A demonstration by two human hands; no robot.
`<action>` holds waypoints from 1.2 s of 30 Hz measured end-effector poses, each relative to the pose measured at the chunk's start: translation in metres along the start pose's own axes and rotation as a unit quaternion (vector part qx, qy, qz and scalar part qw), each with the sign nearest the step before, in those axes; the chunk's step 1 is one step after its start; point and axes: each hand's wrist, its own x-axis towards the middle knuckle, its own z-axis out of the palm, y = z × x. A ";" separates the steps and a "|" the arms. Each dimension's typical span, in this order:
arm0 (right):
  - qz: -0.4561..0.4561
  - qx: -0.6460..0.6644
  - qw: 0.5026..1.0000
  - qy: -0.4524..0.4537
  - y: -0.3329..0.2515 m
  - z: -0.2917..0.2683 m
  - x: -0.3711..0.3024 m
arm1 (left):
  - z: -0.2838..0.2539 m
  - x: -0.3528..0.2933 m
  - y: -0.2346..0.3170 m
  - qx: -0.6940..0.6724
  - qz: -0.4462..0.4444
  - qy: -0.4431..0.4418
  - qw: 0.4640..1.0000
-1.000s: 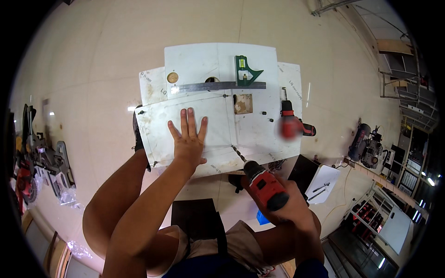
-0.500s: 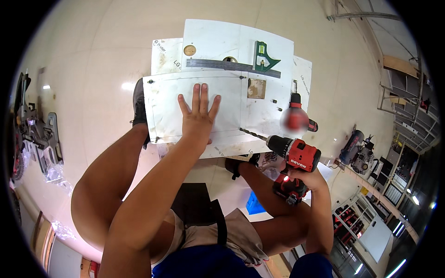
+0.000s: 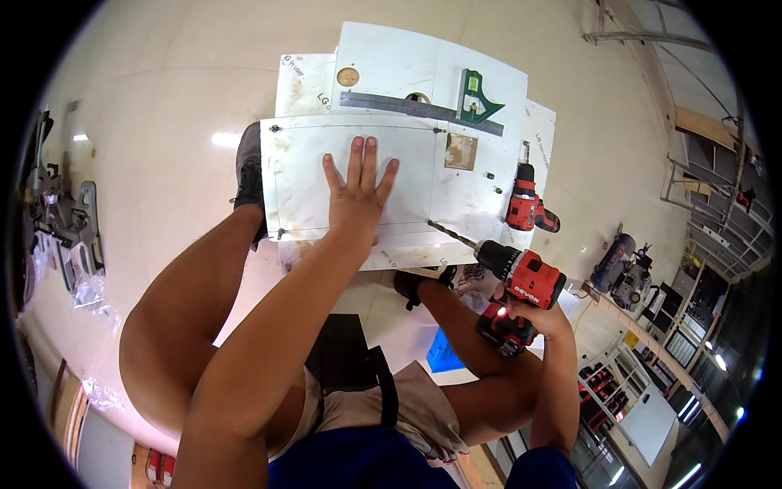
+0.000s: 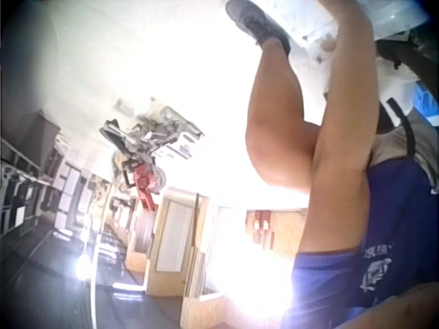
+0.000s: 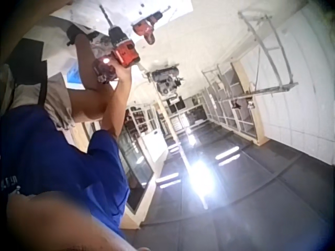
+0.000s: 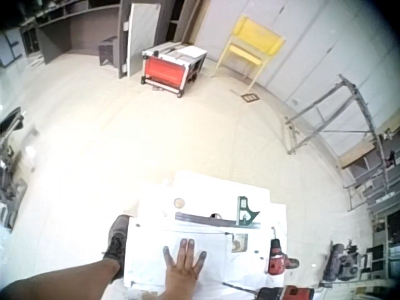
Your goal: The person sits on the floor and uses a cordless drill to make holes in a white panel. They also use a screwdriver to drive screws into the panel and a ruler to measure and mark positions.
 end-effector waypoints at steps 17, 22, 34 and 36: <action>-0.002 -0.014 1.000 -0.008 0.005 -0.003 0.002 | -0.003 0.001 0.001 0.007 0.002 -0.021 1.000; 0.001 -0.027 1.000 -0.004 0.005 -0.004 0.001 | -0.003 0.000 0.001 0.001 0.001 -0.017 1.000; -0.010 -0.005 1.000 -0.003 0.005 0.007 0.001 | -0.004 0.000 0.001 0.011 -0.004 -0.014 1.000; -0.014 0.003 1.000 0.004 0.008 0.008 0.001 | -0.004 0.000 0.001 0.012 -0.005 -0.015 1.000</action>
